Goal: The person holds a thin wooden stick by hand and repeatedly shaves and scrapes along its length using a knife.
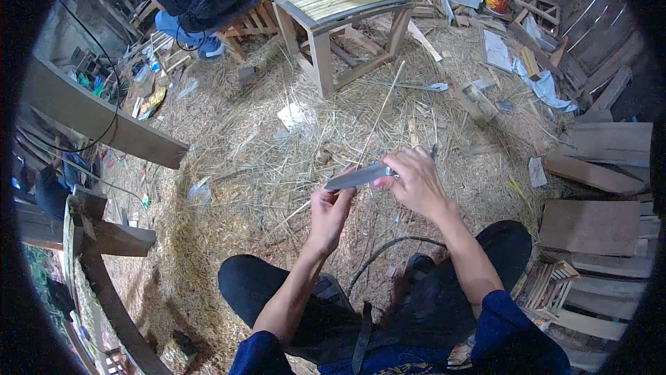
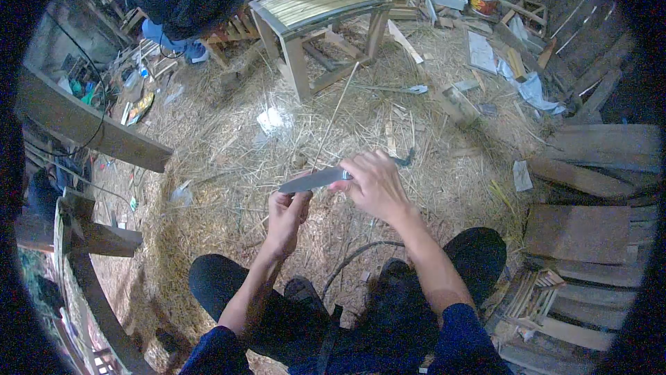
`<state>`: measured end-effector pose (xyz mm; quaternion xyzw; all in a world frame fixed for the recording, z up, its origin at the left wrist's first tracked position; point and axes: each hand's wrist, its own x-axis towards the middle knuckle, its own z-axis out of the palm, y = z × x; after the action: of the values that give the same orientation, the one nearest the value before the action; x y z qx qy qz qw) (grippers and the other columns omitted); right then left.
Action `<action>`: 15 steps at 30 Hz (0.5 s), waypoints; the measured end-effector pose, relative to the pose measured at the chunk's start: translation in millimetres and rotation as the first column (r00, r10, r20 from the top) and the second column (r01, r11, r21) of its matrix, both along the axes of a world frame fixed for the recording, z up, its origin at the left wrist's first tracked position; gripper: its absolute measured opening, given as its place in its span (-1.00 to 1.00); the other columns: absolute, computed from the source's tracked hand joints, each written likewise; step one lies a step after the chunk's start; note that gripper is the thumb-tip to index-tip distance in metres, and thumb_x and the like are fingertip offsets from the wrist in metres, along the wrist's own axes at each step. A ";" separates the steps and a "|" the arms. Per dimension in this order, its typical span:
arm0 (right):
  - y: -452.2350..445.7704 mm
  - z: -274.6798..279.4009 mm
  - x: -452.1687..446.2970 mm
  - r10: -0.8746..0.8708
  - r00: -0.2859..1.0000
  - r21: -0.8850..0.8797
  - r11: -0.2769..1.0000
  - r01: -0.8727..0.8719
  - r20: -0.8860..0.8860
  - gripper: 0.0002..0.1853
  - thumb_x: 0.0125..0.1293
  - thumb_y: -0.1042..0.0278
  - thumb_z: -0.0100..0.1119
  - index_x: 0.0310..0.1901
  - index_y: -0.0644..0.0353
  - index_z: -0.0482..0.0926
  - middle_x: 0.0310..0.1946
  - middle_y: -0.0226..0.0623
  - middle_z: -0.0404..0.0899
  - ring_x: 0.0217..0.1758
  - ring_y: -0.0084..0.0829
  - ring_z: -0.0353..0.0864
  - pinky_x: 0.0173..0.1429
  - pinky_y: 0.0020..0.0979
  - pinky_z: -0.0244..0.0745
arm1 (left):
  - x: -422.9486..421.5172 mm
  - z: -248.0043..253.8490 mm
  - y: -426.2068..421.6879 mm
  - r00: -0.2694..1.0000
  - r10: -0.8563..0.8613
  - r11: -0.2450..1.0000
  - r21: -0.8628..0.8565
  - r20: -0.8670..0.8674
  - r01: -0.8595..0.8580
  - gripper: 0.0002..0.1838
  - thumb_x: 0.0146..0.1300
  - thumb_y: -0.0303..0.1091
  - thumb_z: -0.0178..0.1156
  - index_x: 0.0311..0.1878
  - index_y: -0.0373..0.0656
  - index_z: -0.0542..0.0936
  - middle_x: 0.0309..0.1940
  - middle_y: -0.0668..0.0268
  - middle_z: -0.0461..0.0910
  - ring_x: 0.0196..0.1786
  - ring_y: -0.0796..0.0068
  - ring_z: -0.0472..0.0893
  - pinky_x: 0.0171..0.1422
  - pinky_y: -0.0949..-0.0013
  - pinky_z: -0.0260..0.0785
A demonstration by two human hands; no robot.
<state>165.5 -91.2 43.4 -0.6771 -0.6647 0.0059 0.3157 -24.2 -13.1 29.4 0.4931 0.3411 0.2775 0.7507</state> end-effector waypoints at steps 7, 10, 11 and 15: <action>3.7 -1.6 1.8 -0.022 1.000 0.051 0.998 0.021 0.020 -0.57 0.17 -0.12 0.24 -0.29 0.15 0.55 -0.40 -0.29 0.56 -0.26 -0.22 0.52 -0.12 -0.22 0.30 | 3.3 3.3 0.7 1.000 -0.010 1.000 -0.011 0.024 0.011 -0.63 0.41 -0.42 0.15 0.25 -0.23 0.52 -0.39 0.61 0.49 -0.47 0.86 0.25 -0.45 0.64 0.03; 2.8 0.5 2.1 -0.028 1.000 0.033 0.999 0.028 0.013 -0.59 0.19 -0.09 0.25 -0.29 0.15 0.55 -0.39 -0.30 0.54 -0.27 -0.25 0.51 -0.13 -0.24 0.29 | 2.9 1.9 1.4 0.999 -0.017 1.000 0.000 0.033 0.017 -0.63 0.41 -0.42 0.14 0.26 -0.23 0.52 -0.39 0.61 0.49 -0.46 0.86 0.24 -0.45 0.64 0.02; 2.2 0.8 2.6 -0.027 0.999 0.035 0.999 0.026 0.018 -0.60 0.20 -0.08 0.24 -0.29 0.15 0.55 -0.39 -0.30 0.54 -0.27 -0.26 0.51 -0.13 -0.22 0.28 | 2.2 0.0 1.8 0.999 -0.022 1.000 0.002 0.042 0.022 -0.63 0.41 -0.42 0.14 0.26 -0.23 0.52 -0.38 0.61 0.49 -0.46 0.86 0.24 -0.45 0.64 0.01; 2.0 -4.8 11.9 -0.173 0.984 0.043 0.984 0.171 0.049 -0.63 0.26 -0.05 0.21 -0.28 0.15 0.56 -0.38 -0.31 0.55 -0.27 -0.28 0.49 -0.11 -0.16 0.26 | -1.5 -2.3 4.4 0.999 -0.044 0.999 0.028 -0.003 0.044 -0.64 0.43 -0.38 0.15 0.23 -0.26 0.54 -0.20 0.49 0.60 -0.31 0.81 0.39 -0.27 0.63 0.23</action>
<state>177.5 -89.2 38.6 -0.7257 -0.6117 -0.0519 0.3105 -25.7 -8.7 27.1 0.5115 0.3271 0.2649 0.7491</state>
